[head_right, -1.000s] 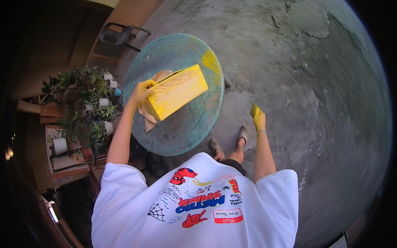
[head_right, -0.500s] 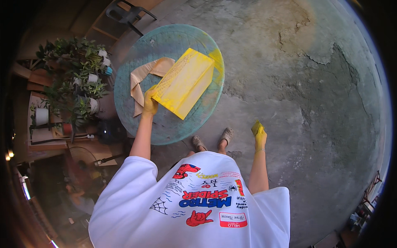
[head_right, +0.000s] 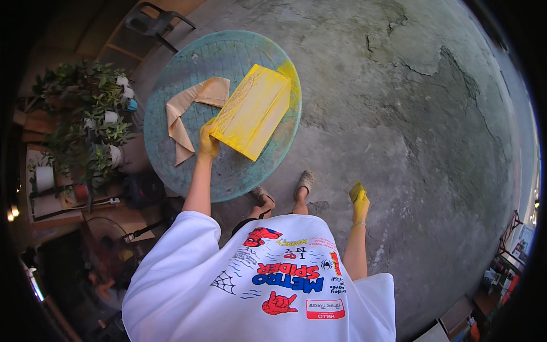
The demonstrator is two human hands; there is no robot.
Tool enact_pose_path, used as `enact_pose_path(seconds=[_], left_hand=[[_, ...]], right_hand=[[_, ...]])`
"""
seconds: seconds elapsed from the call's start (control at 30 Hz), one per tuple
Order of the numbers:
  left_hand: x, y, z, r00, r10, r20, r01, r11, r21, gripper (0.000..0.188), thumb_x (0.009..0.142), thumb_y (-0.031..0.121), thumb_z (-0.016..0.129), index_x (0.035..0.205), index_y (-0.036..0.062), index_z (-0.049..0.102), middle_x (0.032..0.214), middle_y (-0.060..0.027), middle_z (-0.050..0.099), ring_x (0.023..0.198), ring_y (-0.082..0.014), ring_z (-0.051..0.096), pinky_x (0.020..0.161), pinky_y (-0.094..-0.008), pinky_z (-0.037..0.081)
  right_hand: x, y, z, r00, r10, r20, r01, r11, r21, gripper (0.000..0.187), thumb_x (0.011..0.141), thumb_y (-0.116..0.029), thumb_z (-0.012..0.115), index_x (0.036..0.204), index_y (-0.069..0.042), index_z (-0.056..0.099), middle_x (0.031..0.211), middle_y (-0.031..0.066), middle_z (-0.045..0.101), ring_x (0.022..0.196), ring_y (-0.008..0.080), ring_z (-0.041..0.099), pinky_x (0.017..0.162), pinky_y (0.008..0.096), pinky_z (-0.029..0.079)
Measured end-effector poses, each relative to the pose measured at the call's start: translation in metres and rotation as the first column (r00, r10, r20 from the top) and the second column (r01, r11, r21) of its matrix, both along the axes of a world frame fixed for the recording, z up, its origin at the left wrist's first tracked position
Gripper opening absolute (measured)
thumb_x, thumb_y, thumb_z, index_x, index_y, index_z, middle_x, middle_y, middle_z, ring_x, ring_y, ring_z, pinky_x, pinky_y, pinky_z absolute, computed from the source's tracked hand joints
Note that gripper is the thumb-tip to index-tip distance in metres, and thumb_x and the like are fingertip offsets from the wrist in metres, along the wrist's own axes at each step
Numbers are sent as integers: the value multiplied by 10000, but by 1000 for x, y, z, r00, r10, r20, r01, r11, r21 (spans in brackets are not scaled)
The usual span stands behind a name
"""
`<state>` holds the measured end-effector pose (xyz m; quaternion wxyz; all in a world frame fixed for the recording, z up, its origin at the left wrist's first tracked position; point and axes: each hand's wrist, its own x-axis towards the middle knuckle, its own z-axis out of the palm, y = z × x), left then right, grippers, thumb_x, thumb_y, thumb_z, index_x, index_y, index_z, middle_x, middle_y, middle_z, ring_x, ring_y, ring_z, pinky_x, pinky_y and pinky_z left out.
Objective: The person sands a small yellow-painted wooden box with a yellow sanding sponge. They rotate the box to sand multiple sides and edges while working at a round green table outdoors.
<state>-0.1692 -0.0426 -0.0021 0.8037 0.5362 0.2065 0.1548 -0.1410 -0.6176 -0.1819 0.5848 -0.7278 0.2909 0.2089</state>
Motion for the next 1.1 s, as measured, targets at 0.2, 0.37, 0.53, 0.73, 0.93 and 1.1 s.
enact_pose_path(seconds=[0.2, 0.37, 0.53, 0.73, 0.93, 1.1], left_hand=[[2, 32, -55, 992, 121, -39, -125, 985, -121, 612, 1043, 525, 469, 1110, -40, 695, 1030, -86, 734, 930, -161, 680, 849, -293, 501], [20, 51, -63, 999, 10, 44, -8, 999, -41, 747, 1073, 606, 328, 995, -31, 712, 900, -74, 730, 802, -144, 661, 780, -274, 494], [23, 66, -69, 998, 19, 68, -14, 997, -77, 803, 1075, 643, 293, 1005, -40, 709, 911, -88, 729, 826, -147, 658, 791, -281, 498], [36, 57, -66, 990, 34, 138, -7, 981, -194, 825, 1084, 625, 244, 978, -51, 706, 868, -85, 726, 795, -151, 663, 779, -282, 509], [33, 62, -107, 942, 291, 164, -307, 949, 77, 632, 1089, 416, 320, 856, -64, 657, 774, -137, 736, 658, -159, 648, 660, -301, 520], [33, 56, -86, 964, 195, 178, -240, 929, 281, 552, 1068, 353, 361, 866, -50, 679, 786, -110, 730, 659, -161, 660, 650, -304, 517]], right_hand=[[2, 81, 58, 911, 313, 269, -236, 930, -282, 485, 1117, -355, 482, 1268, 62, 676, 1102, 94, 740, 970, 164, 643, 852, 339, 508], [6, 228, 190, 738, 430, 520, -288, 898, -333, 358, 1088, -136, 505, 1405, -13, 619, 1378, 155, 680, 1294, 246, 641, 1082, 345, 479], [30, 339, 233, 145, 769, 623, -233, 638, -734, 440, 1012, -34, 575, 1449, -89, 591, 1479, 116, 597, 1368, 308, 564, 1163, 452, 447], [100, 389, 227, -16, 901, 433, -39, 432, -901, 417, 983, -54, 609, 1395, -113, 634, 1462, 120, 608, 1356, 311, 571, 1131, 453, 481], [-4, 427, 220, -96, 919, 382, -192, 360, -913, 526, 852, 33, 635, 1340, -158, 666, 1409, 86, 656, 1329, 275, 607, 1039, 395, 546], [100, 399, 225, 355, 885, 301, -231, 395, -889, 422, 862, 33, 637, 1246, -124, 709, 1341, 74, 691, 1236, 260, 664, 976, 406, 578]])
